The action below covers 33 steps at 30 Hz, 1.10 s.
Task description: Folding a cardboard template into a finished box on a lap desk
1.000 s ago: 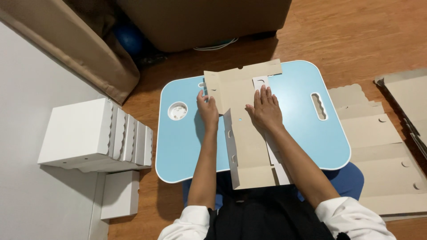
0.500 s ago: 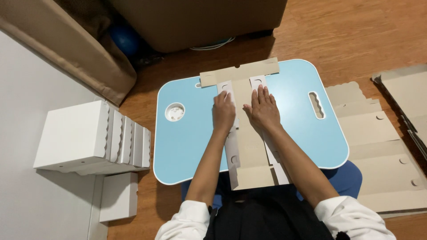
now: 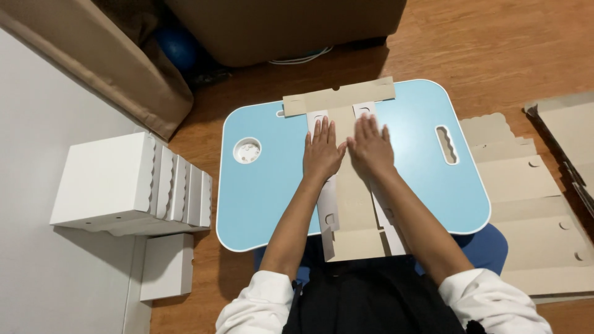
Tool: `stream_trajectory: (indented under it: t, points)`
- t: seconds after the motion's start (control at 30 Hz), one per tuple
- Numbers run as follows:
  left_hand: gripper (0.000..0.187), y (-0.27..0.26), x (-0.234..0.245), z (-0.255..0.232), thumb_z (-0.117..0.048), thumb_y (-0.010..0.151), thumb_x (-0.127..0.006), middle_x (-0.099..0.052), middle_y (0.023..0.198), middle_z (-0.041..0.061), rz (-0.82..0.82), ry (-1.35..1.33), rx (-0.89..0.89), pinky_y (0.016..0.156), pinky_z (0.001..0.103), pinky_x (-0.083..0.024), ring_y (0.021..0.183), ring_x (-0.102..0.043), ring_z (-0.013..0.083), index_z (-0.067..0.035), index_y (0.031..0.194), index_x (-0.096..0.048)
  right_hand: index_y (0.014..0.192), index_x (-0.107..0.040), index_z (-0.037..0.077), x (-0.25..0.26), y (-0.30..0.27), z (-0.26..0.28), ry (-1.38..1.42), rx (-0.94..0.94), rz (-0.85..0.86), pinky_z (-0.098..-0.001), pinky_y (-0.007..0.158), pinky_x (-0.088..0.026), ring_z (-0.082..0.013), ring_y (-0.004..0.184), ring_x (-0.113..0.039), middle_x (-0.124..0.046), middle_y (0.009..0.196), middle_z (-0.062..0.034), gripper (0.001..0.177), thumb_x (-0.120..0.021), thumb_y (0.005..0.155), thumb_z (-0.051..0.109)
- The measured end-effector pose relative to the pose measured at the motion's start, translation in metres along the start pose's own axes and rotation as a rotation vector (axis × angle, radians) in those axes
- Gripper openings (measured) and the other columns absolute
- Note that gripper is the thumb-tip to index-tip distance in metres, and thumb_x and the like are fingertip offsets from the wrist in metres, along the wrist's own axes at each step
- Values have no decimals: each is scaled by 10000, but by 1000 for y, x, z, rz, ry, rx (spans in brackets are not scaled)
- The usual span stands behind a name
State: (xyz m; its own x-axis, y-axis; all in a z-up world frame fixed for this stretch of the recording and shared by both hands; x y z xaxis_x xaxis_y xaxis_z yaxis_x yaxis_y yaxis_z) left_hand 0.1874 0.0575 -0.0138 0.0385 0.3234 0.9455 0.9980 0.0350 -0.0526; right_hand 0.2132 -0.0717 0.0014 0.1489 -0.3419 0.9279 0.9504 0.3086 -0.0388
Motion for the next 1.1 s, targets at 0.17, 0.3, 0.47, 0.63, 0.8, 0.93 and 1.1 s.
stream_trajectory:
  t: [0.17, 0.3, 0.47, 0.63, 0.8, 0.93, 1.1]
  points:
    - [718, -3, 2, 0, -512, 1074, -259, -101, 1725, 146, -5, 21, 3, 1278, 527, -52, 1603, -33, 292, -75, 1639, -189, 1625, -270, 4, 10, 1, -5, 10, 23, -1, -515, 1268, -45, -311, 1591, -124, -199, 1712, -181, 658, -205, 1129, 431]
    - [732, 2, -4, 2, -529, 1066, -262, -100, 1725, 143, 0, 39, 5, 1278, 530, -56, 1602, -29, 289, -81, 1640, -190, 1618, -292, 1, 11, -3, 8, -99, 64, 13, -512, 1272, -88, -329, 1588, -156, -241, 1699, -194, 683, -236, 1122, 466]
    - [730, 1, -4, 2, -516, 1062, -261, -92, 1727, 143, 9, 22, 8, 1280, 532, -45, 1604, -22, 289, -76, 1640, -183, 1622, -302, 18, 11, 17, -11, 5, 0, 7, -518, 1270, -83, -315, 1588, -143, -212, 1710, -173, 660, -205, 1136, 453]
    - [729, 0, -2, 2, -509, 1061, -263, -98, 1727, 145, 3, 15, -1, 1280, 532, -49, 1604, -27, 289, -71, 1638, -184, 1620, -324, 20, 1, 54, -43, 22, -97, -102, -536, 1263, -81, -346, 1584, -109, -188, 1705, -214, 690, -232, 1123, 489]
    - [722, -7, -1, 0, -502, 1063, -258, -97, 1726, 146, 12, 5, 2, 1277, 532, -46, 1602, -25, 285, -72, 1638, -181, 1635, -317, 27, 1, 69, -47, -2, -172, -131, -567, 1259, -72, -391, 1583, -90, -154, 1703, -260, 711, -295, 1106, 501]
    - [724, -12, 1, -3, -493, 1057, -277, -102, 1724, 155, 14, -15, 2, 1273, 537, -40, 1602, -27, 294, -61, 1633, -195, 1642, -240, -6, 4, 82, -53, 88, -225, -214, -592, 1242, -69, -435, 1569, -88, -169, 1672, -324, 806, -431, 1069, 529]
    - [720, -17, 2, -4, -485, 1064, -274, -104, 1721, 171, 5, -5, -17, 1270, 544, -51, 1601, -39, 309, -48, 1631, -196, 1590, -341, -32, -5, 98, -70, 133, -100, -432, -608, 1176, -256, -487, 1472, -289, -382, 1522, -343, 759, -700, 1016, 309]
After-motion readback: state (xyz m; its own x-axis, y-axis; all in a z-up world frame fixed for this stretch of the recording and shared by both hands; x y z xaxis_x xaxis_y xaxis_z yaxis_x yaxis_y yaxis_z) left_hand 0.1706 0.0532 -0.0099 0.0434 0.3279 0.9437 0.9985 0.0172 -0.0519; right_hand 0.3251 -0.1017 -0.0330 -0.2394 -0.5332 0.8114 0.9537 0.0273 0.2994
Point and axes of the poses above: each hand's wrist, its own y-axis towards the middle knuckle, its own x-axis out of the back of the hand, z = x × y, the point moved 5 cm from there along y, towards the middle knuckle
